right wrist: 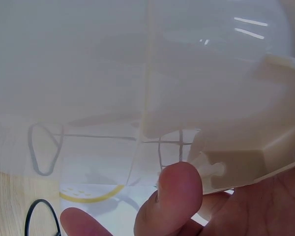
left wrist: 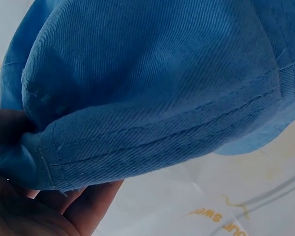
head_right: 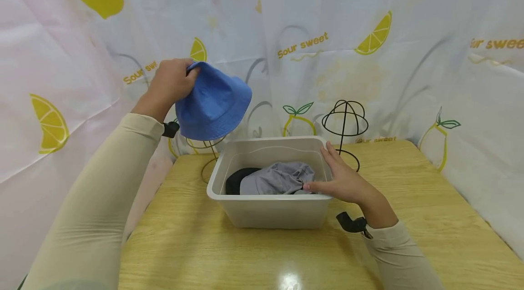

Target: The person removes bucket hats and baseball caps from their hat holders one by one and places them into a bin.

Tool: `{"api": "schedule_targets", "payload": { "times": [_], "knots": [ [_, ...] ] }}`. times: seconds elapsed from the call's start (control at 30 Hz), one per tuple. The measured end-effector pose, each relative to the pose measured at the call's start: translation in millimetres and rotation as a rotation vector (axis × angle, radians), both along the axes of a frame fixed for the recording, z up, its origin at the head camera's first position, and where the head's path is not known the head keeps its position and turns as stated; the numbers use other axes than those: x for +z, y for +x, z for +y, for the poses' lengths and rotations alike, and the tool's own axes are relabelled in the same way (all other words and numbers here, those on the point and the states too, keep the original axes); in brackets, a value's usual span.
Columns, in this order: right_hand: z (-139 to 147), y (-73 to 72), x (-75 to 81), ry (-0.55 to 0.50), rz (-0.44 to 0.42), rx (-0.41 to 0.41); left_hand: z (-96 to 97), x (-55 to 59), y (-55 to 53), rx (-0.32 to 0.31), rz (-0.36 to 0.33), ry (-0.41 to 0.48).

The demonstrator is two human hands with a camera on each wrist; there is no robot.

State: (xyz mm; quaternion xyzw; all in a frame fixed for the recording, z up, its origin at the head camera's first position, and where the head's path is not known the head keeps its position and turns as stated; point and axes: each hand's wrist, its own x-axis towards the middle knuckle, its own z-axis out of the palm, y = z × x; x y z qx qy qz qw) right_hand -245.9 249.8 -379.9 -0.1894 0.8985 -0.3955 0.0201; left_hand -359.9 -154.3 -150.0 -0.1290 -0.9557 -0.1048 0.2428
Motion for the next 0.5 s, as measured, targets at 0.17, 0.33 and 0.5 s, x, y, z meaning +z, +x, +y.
{"api": "schedule_targets", "payload": {
  "times": [0.17,0.33,0.5],
  "knots": [
    [1.2,-0.5,-1.0,-0.001,0.002,0.001,6.1,1.8,2.8,-0.020,0.003,-0.006],
    [1.8,-0.9,-1.2,0.003,0.008,0.000,11.8,3.7,5.3,-0.042,0.001,-0.003],
    [2.7,-1.4,-2.1,0.006,0.011,-0.001,16.5,4.7,8.0,-0.066,-0.008,0.001]
  ]
}}
